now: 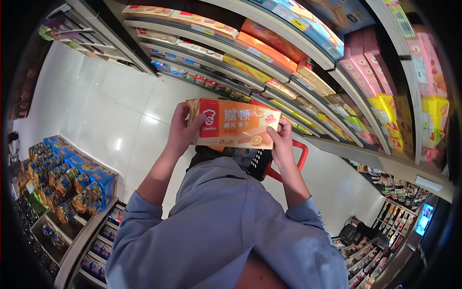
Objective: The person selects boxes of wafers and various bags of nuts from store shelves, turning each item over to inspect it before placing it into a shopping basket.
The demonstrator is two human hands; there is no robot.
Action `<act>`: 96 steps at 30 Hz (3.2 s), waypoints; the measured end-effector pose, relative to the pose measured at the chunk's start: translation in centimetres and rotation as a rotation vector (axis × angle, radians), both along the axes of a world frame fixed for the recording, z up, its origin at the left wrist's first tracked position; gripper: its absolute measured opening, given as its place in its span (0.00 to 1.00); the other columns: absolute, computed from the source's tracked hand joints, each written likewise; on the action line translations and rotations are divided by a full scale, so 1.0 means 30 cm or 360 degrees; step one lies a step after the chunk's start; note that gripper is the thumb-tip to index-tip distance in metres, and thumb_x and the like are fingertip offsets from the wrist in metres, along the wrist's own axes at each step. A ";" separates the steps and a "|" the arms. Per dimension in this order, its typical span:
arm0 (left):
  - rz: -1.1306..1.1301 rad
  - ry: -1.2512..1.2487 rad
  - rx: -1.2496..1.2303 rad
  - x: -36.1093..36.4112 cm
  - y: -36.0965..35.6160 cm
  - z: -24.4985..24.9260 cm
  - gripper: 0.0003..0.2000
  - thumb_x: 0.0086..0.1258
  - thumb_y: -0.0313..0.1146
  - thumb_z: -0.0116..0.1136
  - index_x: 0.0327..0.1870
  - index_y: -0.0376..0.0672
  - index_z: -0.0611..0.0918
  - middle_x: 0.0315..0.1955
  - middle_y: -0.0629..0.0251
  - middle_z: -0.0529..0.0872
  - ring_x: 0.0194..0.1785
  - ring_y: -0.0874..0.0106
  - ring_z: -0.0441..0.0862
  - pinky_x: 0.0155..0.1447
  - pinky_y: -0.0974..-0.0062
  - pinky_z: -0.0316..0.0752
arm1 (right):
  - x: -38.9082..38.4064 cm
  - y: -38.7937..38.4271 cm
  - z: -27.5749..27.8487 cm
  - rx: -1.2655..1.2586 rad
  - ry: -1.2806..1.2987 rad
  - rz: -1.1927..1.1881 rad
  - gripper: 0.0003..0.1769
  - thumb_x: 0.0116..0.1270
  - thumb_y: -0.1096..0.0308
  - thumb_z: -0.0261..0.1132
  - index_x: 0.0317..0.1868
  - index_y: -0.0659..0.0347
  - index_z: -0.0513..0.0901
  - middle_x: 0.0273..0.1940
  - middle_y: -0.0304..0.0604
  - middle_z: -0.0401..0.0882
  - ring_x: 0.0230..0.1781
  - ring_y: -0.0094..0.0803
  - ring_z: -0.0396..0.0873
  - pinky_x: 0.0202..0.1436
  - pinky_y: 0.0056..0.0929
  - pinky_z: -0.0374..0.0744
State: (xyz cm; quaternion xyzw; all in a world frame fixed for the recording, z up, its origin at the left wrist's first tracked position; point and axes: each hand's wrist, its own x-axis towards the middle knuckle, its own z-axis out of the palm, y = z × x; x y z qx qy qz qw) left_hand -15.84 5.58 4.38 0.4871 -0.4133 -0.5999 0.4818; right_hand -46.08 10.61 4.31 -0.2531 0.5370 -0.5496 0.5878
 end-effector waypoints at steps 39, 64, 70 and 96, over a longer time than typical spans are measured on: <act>-0.0608 0.0293 0.0041 -0.783 0.781 0.507 0.25 0.67 0.29 0.61 0.64 0.31 0.70 0.52 0.53 0.83 0.53 0.66 0.85 0.58 0.67 0.82 | -0.627 1.002 0.312 -0.0177 0.0737 -0.0438 0.30 0.75 0.68 0.60 0.73 0.65 0.62 0.66 0.49 0.71 0.66 0.37 0.71 0.68 0.34 0.72; -0.0395 0.0287 0.0428 -0.666 0.742 0.407 0.26 0.71 0.34 0.61 0.66 0.33 0.69 0.54 0.52 0.83 0.52 0.65 0.87 0.57 0.66 0.84 | -0.687 0.971 0.216 0.0124 -0.0578 0.0108 0.23 0.81 0.53 0.50 0.62 0.63 0.71 0.47 0.47 0.84 0.39 0.34 0.85 0.41 0.31 0.82; -0.0365 0.0017 0.0534 -0.570 0.671 0.368 0.24 0.71 0.32 0.63 0.64 0.32 0.71 0.52 0.52 0.84 0.51 0.66 0.87 0.55 0.67 0.85 | -0.604 0.890 0.158 0.0210 -0.0626 0.0098 0.24 0.79 0.54 0.53 0.66 0.62 0.67 0.58 0.51 0.78 0.51 0.41 0.82 0.53 0.38 0.82; 0.0042 0.0374 0.1388 -0.324 0.359 -0.970 0.18 0.75 0.28 0.56 0.63 0.41 0.70 0.52 0.57 0.81 0.55 0.59 0.82 0.58 0.60 0.82 | 0.165 0.285 -1.013 0.1062 -0.0009 0.0113 0.41 0.66 0.70 0.69 0.76 0.52 0.59 0.60 0.48 0.73 0.56 0.40 0.80 0.52 0.43 0.86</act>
